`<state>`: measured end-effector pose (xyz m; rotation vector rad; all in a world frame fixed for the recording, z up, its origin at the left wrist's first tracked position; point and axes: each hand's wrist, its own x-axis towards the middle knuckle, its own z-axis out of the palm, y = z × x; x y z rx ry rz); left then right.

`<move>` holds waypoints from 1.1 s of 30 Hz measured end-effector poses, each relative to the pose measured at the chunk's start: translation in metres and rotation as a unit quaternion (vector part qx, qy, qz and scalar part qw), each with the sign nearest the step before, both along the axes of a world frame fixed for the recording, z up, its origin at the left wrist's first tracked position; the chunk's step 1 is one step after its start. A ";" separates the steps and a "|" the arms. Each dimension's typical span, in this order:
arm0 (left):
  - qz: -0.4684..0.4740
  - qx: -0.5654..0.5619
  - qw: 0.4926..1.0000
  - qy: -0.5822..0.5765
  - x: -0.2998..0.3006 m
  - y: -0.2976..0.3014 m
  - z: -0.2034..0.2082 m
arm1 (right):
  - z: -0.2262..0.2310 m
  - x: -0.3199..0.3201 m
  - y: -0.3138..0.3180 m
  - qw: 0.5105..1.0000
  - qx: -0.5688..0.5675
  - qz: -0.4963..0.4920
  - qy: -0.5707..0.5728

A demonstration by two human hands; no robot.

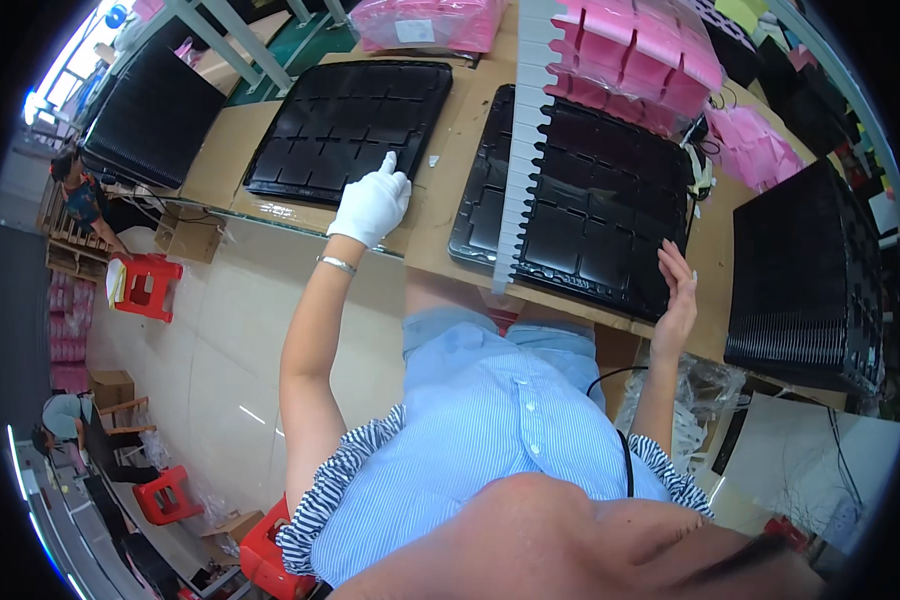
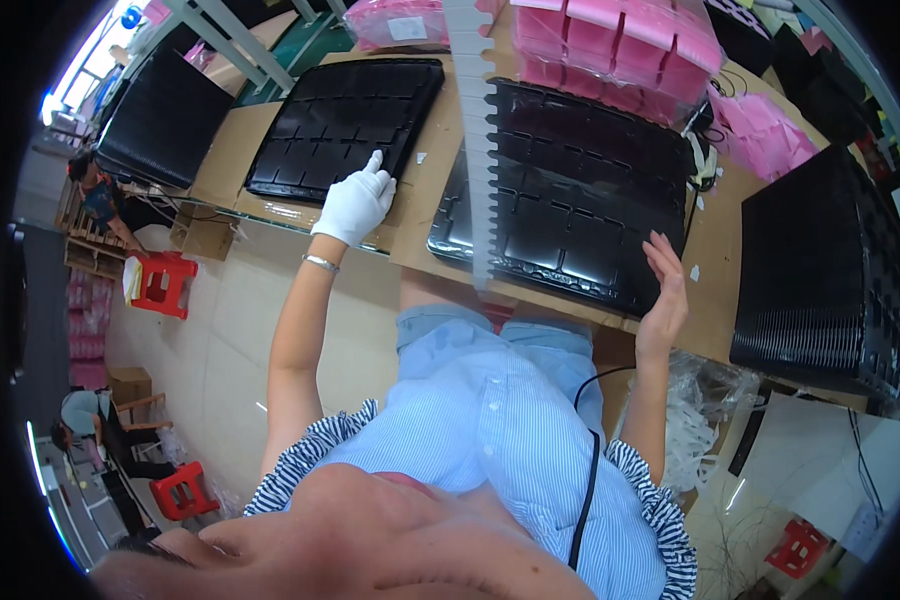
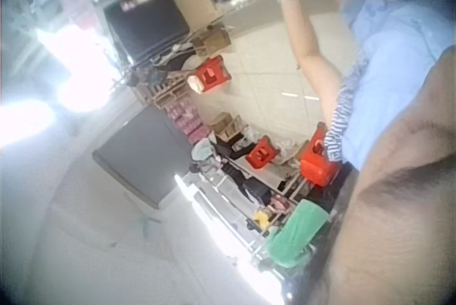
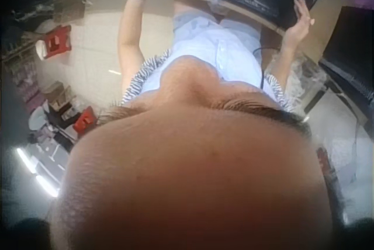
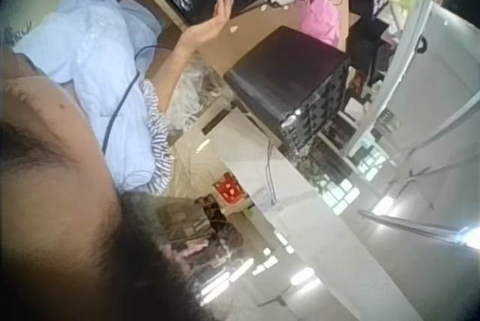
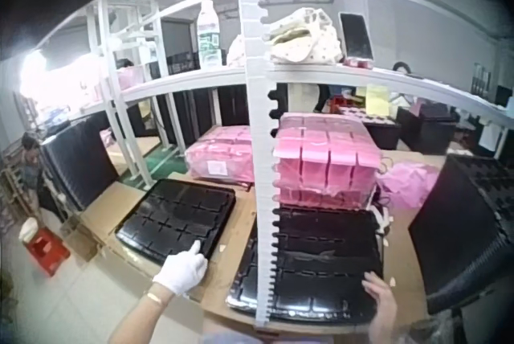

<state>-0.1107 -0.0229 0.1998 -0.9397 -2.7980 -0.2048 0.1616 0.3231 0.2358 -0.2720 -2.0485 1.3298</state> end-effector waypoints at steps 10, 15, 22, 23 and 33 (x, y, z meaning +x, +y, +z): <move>-0.150 0.355 0.884 -0.266 0.092 0.061 0.042 | -0.011 -0.056 -0.047 0.987 -0.030 0.130 -0.085; -0.016 0.482 0.747 -0.459 0.103 0.083 0.032 | -0.024 -0.079 -0.086 0.959 -0.060 0.222 -0.164; 0.087 0.603 0.647 -0.459 0.105 0.089 0.039 | -0.018 -0.084 -0.108 0.977 -0.049 0.189 -0.088; 0.097 0.603 0.647 -0.456 0.103 0.088 0.038 | -0.018 -0.086 -0.109 0.985 0.027 0.166 -0.022; 0.141 0.570 0.683 -0.434 0.073 0.090 0.019 | -0.017 -0.256 -0.020 0.978 0.132 0.156 -0.046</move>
